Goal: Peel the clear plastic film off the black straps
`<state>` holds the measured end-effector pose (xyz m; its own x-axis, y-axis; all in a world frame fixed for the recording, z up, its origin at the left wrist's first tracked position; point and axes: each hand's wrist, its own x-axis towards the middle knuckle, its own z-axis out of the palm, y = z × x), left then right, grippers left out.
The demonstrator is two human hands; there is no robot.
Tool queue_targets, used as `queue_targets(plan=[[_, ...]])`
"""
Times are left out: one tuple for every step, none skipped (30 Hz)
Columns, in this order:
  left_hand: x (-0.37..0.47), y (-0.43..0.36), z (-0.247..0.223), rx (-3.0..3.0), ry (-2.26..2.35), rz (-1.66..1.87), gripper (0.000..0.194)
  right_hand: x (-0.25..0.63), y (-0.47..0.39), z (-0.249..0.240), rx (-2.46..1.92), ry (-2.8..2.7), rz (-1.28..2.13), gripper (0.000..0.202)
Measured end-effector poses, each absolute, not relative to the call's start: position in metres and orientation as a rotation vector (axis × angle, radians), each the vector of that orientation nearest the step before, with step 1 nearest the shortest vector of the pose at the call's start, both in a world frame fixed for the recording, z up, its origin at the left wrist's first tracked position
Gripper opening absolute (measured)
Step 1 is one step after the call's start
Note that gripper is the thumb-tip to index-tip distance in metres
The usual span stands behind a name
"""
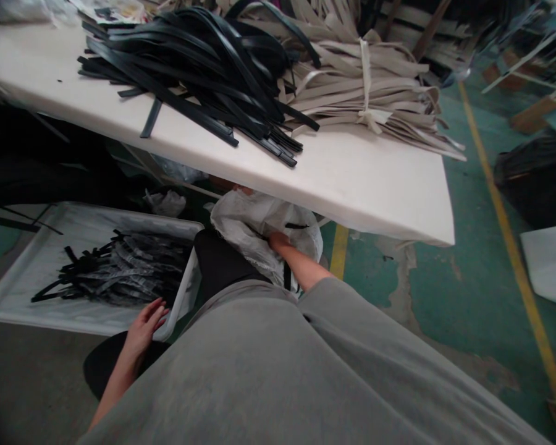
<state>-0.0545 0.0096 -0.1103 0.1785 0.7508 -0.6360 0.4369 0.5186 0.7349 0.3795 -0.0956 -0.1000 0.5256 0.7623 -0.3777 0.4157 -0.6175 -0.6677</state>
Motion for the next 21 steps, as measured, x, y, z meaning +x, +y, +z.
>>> queue_targets(plan=[[-0.054,0.009,-0.111,1.091,1.453,0.297,0.048,0.383,-0.098,-0.1,-2.345,-0.934,0.937,0.034],[-0.054,0.008,-0.111,1.086,1.452,0.294,0.048,0.387,-0.101,-0.099,-2.43,-0.906,0.961,0.033],[-0.054,0.008,-0.111,1.083,1.449,0.291,0.047,0.391,-0.104,-0.097,-2.503,-0.879,0.975,0.032],[-0.054,0.007,-0.111,1.083,1.445,0.287,0.048,0.396,-0.107,-0.093,-2.555,-0.86,0.972,0.031],[-0.054,0.007,-0.111,1.086,1.445,0.286,0.048,0.401,-0.11,-0.089,-2.591,-0.844,0.956,0.029],[-0.054,0.008,-0.111,1.094,1.445,0.285,0.049,0.405,-0.112,-0.084,-2.612,-0.832,0.928,0.028],[-0.054,0.009,-0.112,1.104,1.444,0.285,0.049,0.409,-0.114,-0.078,-2.619,-0.823,0.891,0.028],[-0.053,0.009,-0.112,1.114,1.439,0.285,0.049,0.412,-0.116,-0.072,-2.611,-0.82,0.85,0.028],[-0.052,0.01,-0.112,1.124,1.435,0.286,0.05,0.414,-0.117,-0.065,-2.591,-0.821,0.81,0.03],[-0.05,0.011,-0.112,1.136,1.428,0.288,0.051,0.415,-0.117,-0.059,-2.56,-0.826,0.776,0.032],[-0.047,0.012,-0.111,1.154,1.416,0.289,0.053,0.415,-0.117,-0.053,-2.519,-0.833,0.75,0.034],[-0.043,0.013,-0.109,1.176,1.398,0.292,0.055,0.414,-0.116,-0.047,-2.471,-0.842,0.735,0.035],[-0.037,0.014,-0.107,1.2,1.375,0.296,0.058,0.413,-0.115,-0.041,-2.419,-0.851,0.732,0.036],[-0.029,0.015,-0.103,1.225,1.348,0.304,0.061,0.41,-0.112,-0.035,-2.363,-0.861,0.739,0.036],[-0.019,0.017,-0.099,1.249,1.314,0.312,0.062,0.407,-0.11,-0.029,-2.307,-0.876,0.754,0.035],[-0.008,0.018,-0.093,1.274,1.274,0.32,0.061,0.404,-0.106,-0.022,-2.254,-0.895,0.774,0.033],[0.006,0.02,-0.086,1.302,1.231,0.329,0.06,0.4,-0.103,-0.016,-2.195,-0.917,0.797,0.031],[0.021,0.021,-0.079,1.334,1.181,0.334,0.057,0.396,-0.099,-0.009,-2.125,-0.942,0.818,0.029],[0.038,0.022,-0.07,1.37,1.124,0.334,0.054,0.391,-0.095,-0.002,-2.048,-0.967,0.836,0.027],[0.056,0.023,-0.062,1.404,1.062,0.333,0.051,0.387,-0.092,0.005,-1.969,-0.987,0.852,0.026],[0.075,0.022,-0.054,1.435,0.988,0.331,0.049,0.383,-0.088,0.012,-1.896,-1.002,0.865,0.026]])
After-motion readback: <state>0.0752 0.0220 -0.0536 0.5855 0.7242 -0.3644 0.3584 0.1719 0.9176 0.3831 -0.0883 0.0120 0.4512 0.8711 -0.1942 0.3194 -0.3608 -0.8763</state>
